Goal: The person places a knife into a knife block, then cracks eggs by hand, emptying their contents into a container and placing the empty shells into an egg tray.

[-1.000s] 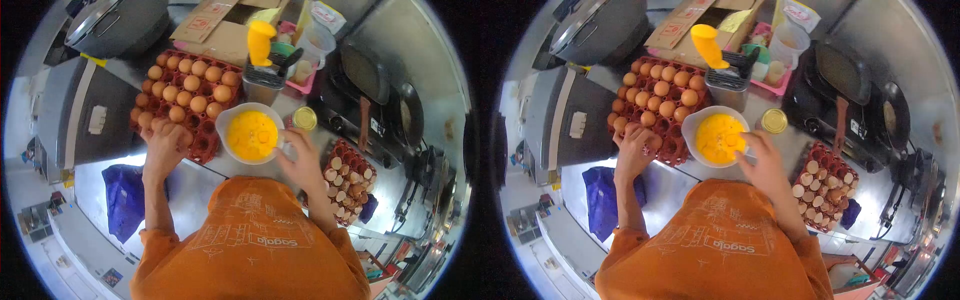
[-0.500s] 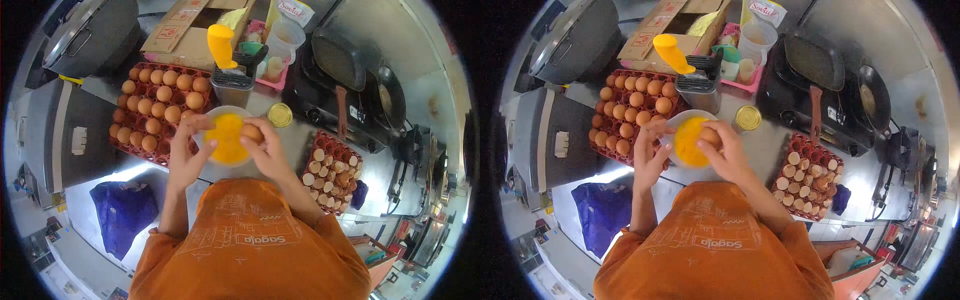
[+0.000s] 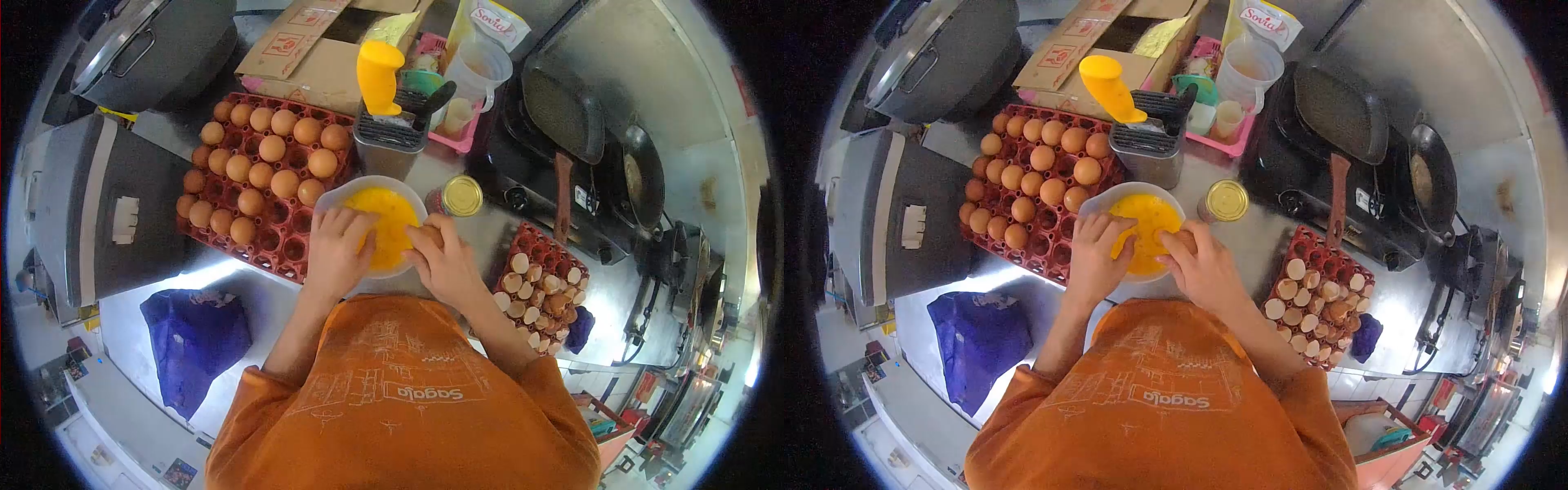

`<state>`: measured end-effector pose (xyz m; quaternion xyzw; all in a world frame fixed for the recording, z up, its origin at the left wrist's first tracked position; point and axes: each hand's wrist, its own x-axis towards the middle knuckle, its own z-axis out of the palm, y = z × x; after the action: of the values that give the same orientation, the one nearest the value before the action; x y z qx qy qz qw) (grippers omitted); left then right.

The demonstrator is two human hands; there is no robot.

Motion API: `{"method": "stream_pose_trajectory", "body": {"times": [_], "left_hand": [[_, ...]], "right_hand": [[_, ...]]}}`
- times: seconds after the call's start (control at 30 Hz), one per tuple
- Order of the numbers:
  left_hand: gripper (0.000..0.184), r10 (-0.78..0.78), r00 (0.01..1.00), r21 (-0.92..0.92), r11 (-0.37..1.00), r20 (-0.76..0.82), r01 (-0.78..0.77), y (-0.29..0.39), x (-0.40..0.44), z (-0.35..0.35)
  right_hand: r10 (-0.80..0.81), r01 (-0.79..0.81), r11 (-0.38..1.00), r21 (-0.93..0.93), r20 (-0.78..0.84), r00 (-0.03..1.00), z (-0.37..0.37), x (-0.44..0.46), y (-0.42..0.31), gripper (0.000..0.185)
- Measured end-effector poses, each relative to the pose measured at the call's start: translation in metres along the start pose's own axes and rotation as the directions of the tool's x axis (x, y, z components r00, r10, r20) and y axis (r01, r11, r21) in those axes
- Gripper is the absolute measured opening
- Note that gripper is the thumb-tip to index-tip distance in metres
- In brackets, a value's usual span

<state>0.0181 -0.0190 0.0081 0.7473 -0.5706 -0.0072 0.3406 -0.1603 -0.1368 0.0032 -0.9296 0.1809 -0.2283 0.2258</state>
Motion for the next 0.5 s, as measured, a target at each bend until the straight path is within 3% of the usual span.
{"method": "stream_pose_trajectory", "body": {"times": [0.27, 0.4, 0.5], "left_hand": [[0.028, 0.008, 1.000, 0.016, 1.000, 0.002, -0.008, -0.0006, -0.0023, 0.0009], [0.029, 0.009, 1.000, 0.018, 1.000, -0.010, -0.009, 0.0002, -0.0023, 0.0002], [0.029, 0.004, 1.000, 0.021, 1.000, 0.001, -0.004, 0.0026, -0.0006, -0.0025]], "right_hand": [[-0.003, 0.006, 0.999, 0.051, -0.061, 0.998, 0.0031, -0.0016, 0.0026, 0.037], [0.032, -0.032, 0.999, 0.012, 0.008, 0.999, 0.0025, 0.0020, -0.0004, 0.037], [-0.021, 0.022, 0.999, 0.027, -0.026, 0.999, 0.0005, 0.0022, -0.0002, 0.038]]}}
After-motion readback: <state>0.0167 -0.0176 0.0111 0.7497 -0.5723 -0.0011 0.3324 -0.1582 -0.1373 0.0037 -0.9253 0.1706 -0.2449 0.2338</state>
